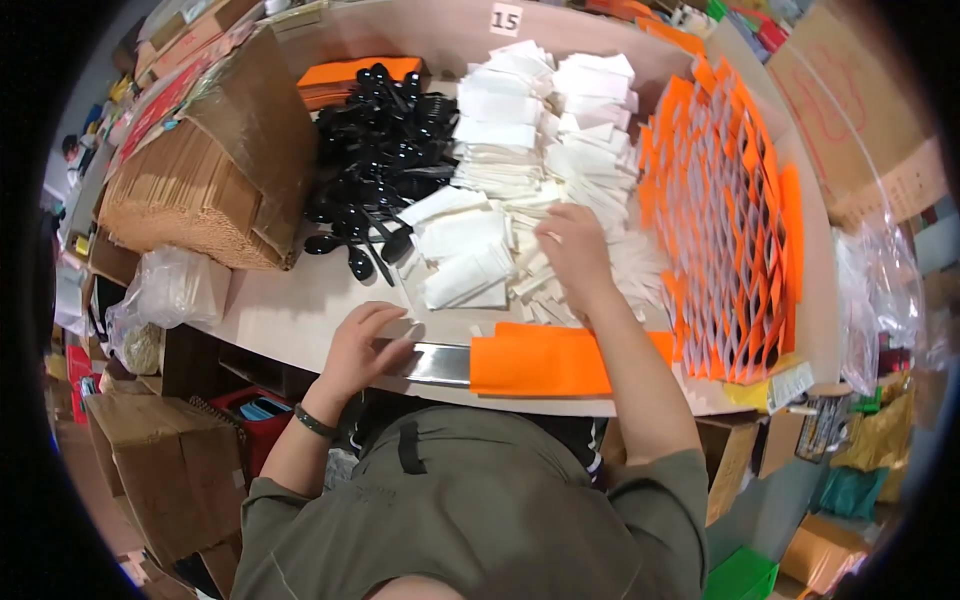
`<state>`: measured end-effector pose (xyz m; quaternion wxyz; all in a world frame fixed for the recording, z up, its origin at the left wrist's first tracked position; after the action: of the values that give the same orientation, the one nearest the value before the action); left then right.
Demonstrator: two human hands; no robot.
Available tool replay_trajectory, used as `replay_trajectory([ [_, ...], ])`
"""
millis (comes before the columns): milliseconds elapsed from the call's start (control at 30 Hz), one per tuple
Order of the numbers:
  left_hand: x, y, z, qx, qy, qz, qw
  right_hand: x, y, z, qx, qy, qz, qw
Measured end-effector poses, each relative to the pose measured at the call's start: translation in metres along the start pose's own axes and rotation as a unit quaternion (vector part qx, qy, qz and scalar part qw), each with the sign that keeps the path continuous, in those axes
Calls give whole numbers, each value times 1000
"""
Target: Packaging black and white plastic cutlery sets into orange trays or sheets on an assembly line.
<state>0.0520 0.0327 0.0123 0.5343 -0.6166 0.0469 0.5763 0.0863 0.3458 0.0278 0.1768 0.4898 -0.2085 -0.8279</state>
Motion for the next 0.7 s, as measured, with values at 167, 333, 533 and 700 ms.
replay_trajectory([
  [167,-44,73,-20,-144,-65,52,986,-2,49,0,-107,105,-43,988],
  [333,-66,96,-2,-149,-111,107,977,2,43,-5,-144,104,-93,980],
  [533,-66,99,46,-168,-176,141,960,24,106,6,-216,129,-76,965],
  [700,-34,113,79,-263,-123,136,947,110,117,-2,-304,316,-131,889],
])
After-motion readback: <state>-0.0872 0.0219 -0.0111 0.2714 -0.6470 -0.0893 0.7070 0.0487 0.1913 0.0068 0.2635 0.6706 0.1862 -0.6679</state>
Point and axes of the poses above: each hand's wrist, its own z-axis towards the middle knuckle, its own x-axis out of the palm, y = z × x, the point moved 8 cm from there along z, towards the middle knuckle, and after that the axes turned 5 degrees about z, right-handed, at the moved point
